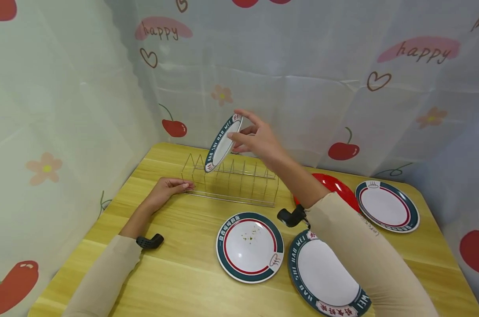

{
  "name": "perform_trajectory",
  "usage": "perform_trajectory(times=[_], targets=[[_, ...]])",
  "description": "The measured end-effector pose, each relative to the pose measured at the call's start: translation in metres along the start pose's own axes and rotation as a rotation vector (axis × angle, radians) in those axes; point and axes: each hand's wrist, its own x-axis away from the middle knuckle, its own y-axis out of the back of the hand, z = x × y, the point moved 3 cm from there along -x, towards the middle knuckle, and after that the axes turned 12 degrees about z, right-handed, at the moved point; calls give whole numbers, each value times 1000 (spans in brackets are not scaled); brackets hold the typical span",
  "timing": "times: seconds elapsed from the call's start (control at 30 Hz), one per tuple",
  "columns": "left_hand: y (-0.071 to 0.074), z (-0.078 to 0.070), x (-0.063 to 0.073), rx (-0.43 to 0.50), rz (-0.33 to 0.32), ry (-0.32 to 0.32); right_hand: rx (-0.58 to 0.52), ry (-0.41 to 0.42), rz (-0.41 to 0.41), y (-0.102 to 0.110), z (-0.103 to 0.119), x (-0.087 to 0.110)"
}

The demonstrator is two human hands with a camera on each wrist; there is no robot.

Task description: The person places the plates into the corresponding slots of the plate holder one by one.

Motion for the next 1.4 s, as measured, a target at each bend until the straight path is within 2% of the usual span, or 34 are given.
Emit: perform_trajectory(times=[0.33,0.57,0.8,1.03,1.4], targets=[[-2,-3,0,-3,1,0,-41,-20,15,-23,-20,-23],[-2,-3,0,23,-16,-23,-4,-38,9,-36,-30,-34],[-1,-5,3,16,-88,-80,61,-34,5,-46,-38,-45],[1,-4,4,16,-109,-66,125,-52,29,-56,-47,-51],[2,-3,4,53,-101,-55,199,-21,56,-68,-57,-57]])
